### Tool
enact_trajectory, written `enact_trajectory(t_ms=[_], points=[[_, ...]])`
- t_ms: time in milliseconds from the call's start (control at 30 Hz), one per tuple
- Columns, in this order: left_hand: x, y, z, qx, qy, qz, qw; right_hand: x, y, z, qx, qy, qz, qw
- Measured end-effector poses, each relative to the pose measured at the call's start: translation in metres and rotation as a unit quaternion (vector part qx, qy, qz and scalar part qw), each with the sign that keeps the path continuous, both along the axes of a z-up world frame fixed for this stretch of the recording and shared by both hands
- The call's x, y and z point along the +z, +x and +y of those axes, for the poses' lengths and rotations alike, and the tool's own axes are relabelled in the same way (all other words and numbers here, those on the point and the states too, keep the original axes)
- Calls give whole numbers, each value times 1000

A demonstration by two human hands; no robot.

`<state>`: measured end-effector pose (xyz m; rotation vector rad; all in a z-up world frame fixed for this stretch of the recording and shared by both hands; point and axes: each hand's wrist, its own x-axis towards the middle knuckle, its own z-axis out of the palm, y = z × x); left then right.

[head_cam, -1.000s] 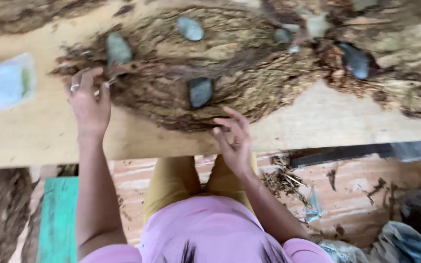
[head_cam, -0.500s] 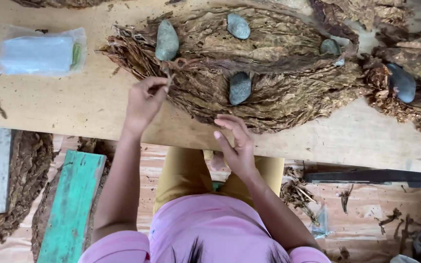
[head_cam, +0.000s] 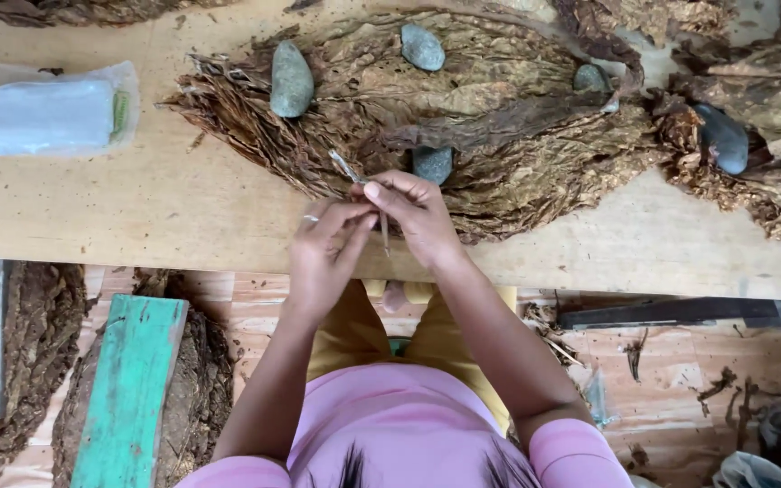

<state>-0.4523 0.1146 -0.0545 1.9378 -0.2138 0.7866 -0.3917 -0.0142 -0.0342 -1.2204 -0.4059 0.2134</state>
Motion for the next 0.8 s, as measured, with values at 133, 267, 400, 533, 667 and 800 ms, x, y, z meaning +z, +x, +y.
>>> enact_trajectory(t_ms=[133, 267, 400, 533, 667, 800], points=[[25, 3, 29, 21, 158, -46, 986, -7, 3, -1, 24, 1, 48, 999], [49, 9, 36, -23, 263, -31, 964, -3, 4, -6, 46, -40, 2, 998], [34, 17, 44, -30, 278, -20, 960, -5, 10, -14, 86, -29, 20, 996], [29, 20, 42, -75, 259, -23, 963, -3, 10, -13, 99, 9, 47, 994], [15, 29, 41, -84, 160, -10, 983, -19, 15, -7, 83, 33, 53, 995], [12, 28, 39, -50, 184, -22, 981, -17, 17, -8, 66, -22, 9, 998]])
